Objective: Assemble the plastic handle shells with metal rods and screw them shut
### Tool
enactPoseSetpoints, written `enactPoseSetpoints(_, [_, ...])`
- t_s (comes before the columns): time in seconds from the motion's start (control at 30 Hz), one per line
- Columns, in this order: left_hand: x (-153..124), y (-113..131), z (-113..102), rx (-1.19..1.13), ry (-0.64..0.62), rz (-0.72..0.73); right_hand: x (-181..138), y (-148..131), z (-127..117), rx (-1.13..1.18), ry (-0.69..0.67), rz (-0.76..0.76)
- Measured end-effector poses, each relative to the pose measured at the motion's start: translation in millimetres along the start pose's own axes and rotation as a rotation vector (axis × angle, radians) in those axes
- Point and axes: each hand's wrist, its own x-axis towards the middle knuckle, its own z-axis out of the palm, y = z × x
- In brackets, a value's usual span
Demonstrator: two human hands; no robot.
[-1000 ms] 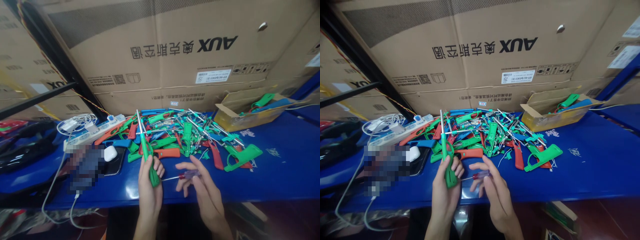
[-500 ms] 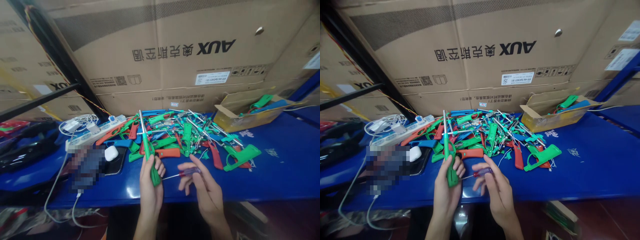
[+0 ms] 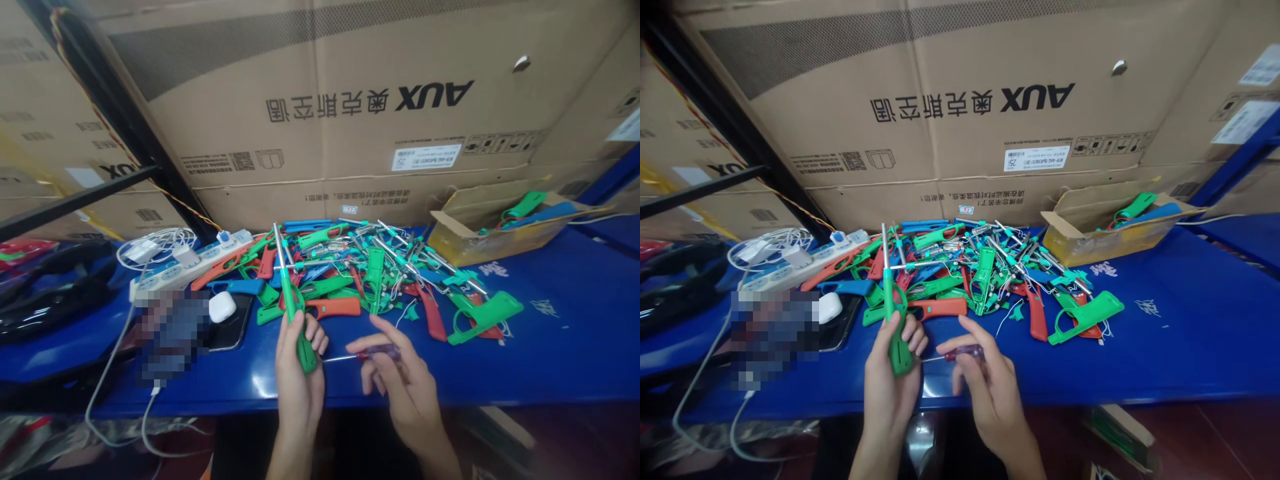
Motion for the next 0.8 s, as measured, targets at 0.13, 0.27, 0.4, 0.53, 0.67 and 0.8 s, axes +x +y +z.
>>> enactPoseSetpoints(0.13, [-2.0, -3.4, 0.8, 0.061, -0.002, 0.055, -1.5, 5.5, -1.2, -0.086, 0.049, 0.0])
enactPoseSetpoints(0.27, [-2.4, -5.7, 0.5, 0.097, 0.004, 0.054, -4.0, 7.1, 2.7, 0.018, 0.059, 0.028])
enactPoseSetpoints(0.4, [-1.7, -5.1, -0.7, 0.078, -0.009, 0.047, -2.0, 1.3, 4.4, 0.063, 0.022, 0.027])
enactPoseSetpoints(0.53, [-0.8, -4.5, -1.5, 0.067, -0.014, 0.049, 2.4, -6.0, 4.6, -0.052, 0.087, 0.136])
enactPoseSetpoints(0.67, [-0.7, -5.1, -1.3, 0.087, -0.017, 0.044, 7.3, -7.2, 4.1, -0.094, 0.12, 0.131])
enactPoseSetpoints(0.8, [-1.4, -6.6, -0.8, 0.107, -0.021, 0.064, 11.0, -4.1, 2.7, 0.027, 0.135, 0.13])
